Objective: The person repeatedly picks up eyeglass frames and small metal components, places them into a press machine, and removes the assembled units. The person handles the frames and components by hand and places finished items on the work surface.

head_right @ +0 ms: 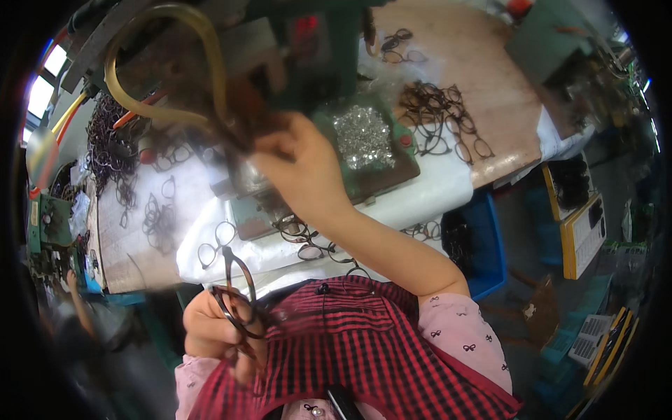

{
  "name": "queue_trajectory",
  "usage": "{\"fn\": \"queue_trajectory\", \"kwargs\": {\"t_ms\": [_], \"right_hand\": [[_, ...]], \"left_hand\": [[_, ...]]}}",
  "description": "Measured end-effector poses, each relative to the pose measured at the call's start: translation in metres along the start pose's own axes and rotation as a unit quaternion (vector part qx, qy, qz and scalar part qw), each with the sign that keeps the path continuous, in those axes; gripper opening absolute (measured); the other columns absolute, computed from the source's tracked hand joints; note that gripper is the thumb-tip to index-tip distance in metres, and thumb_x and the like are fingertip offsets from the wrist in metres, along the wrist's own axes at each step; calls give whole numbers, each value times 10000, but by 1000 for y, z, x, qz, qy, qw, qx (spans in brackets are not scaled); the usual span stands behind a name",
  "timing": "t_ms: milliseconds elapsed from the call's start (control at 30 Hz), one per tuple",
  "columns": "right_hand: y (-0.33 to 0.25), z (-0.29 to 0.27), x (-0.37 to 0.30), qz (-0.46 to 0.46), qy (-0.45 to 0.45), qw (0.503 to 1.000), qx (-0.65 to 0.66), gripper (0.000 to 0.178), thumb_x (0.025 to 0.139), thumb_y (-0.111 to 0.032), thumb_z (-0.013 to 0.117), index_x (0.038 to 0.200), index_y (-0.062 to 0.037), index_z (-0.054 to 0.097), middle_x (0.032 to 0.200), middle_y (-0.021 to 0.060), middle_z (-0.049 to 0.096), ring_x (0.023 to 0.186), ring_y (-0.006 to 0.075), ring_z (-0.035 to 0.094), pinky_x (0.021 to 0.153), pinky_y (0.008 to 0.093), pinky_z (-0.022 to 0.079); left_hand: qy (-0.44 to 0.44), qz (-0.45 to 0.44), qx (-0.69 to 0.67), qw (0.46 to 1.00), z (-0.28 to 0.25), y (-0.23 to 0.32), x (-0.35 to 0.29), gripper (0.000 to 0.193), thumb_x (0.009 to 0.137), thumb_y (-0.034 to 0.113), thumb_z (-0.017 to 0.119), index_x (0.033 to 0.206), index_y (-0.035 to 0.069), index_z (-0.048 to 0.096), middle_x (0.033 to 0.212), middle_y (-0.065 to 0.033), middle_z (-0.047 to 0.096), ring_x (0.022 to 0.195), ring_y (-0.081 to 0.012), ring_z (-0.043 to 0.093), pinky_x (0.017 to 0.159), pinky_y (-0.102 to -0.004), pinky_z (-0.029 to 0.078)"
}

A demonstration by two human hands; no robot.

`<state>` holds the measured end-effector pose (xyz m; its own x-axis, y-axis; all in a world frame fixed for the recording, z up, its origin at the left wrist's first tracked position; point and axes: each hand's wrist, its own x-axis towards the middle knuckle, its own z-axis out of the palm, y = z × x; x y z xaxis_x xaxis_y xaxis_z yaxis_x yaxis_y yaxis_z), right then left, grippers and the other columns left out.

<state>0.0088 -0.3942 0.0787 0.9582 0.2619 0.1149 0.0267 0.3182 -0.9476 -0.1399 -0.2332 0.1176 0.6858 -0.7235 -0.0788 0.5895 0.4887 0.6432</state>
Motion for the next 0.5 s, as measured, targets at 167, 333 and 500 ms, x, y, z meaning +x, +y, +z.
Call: {"fn": "queue_trajectory", "kwargs": {"t_ms": [167,333,500], "right_hand": [[4,-34,4,-152,-2,959,-241,314,790,-19,611,1102,-21,640,1072,126,683,1021,253,646,925,341,479],[58,-117,9,-186,137,714,-661,181,723,-132,701,887,-57,686,1196,176,608,1229,368,487,943,464,443],[53,-128,23,-196,153,777,-578,104,751,-112,694,822,-38,676,1055,166,662,1072,352,590,907,413,463]], "left_hand": [[188,-87,71,976,1,22,42,507,1039,367,360,1093,-89,574,704,-159,670,437,-174,585,389,-207,411],[254,-11,49,966,-30,19,76,504,1040,366,355,1126,-78,579,673,-113,648,418,-163,559,374,-208,393],[275,-18,49,960,-28,18,84,502,1035,330,344,1040,-94,612,596,-104,625,343,-151,497,295,-198,326]]}}
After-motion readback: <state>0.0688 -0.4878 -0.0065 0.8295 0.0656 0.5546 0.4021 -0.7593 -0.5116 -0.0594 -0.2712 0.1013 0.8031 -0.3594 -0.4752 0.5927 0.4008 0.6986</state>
